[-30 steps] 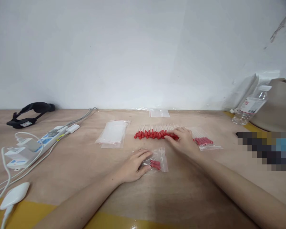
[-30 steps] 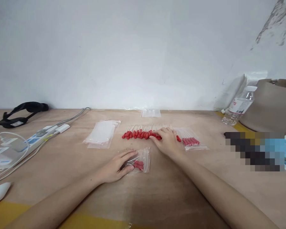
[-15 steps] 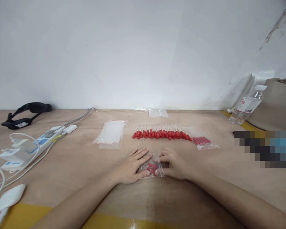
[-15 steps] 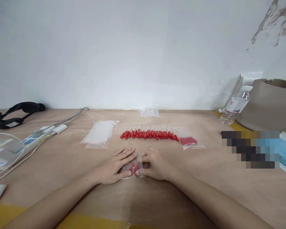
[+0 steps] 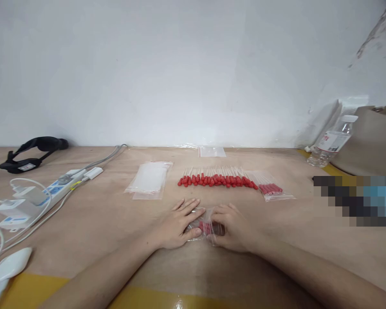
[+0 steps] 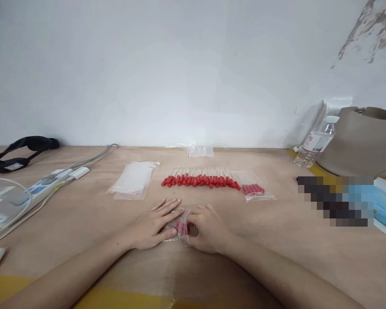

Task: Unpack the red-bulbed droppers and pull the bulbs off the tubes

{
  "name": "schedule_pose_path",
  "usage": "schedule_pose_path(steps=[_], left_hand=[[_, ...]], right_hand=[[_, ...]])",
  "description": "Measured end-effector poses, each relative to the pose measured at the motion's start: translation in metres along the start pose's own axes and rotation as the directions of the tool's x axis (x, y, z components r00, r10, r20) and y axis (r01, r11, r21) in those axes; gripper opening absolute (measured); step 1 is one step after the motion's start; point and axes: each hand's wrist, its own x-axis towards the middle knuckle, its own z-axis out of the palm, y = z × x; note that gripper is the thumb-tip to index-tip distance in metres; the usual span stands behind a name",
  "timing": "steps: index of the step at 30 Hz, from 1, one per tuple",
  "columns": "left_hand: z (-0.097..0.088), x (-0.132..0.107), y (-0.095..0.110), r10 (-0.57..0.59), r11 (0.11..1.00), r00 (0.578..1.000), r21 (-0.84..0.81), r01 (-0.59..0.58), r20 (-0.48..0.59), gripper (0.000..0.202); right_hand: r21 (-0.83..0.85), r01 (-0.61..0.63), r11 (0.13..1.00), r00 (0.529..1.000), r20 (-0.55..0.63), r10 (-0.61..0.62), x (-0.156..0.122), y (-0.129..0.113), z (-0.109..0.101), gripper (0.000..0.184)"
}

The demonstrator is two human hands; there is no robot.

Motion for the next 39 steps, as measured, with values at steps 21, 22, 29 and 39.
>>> schedule_pose_path(steps=[21,22,29,39], left_hand=[[-0.002,-0.001,-0.002,0.016,1.0,1.0,-0.024,-0.016,0.015,0.062],[-0.002,-0.001,-0.002,0.016,1.0,1.0,-0.023,-0.016,0.018,0.063],[-0.004,-0.006,-0.007,-0.034,0.999,0.999,-0.032,0.036,0.039,0.063],[-0.035,-0.026,-0.018,-0.15,0.985,0.989,-0.086,0.149,-0.006,0.051]], right_hand=[[0.216,-0.206,0.954,0.971,0.163,0.173,0.0,0.022,-0.017,0.011],[0.248,-0.204,0.947,0.968,0.194,0.158,-0.001,0.024,-0.02,0.01],[0.533,-0.443,0.72,0.894,0.317,0.316,0.001,0.055,-0.039,0.026],[0.811,-0.335,0.479,0.857,0.051,0.512,0.002,0.095,-0.076,0.036]])
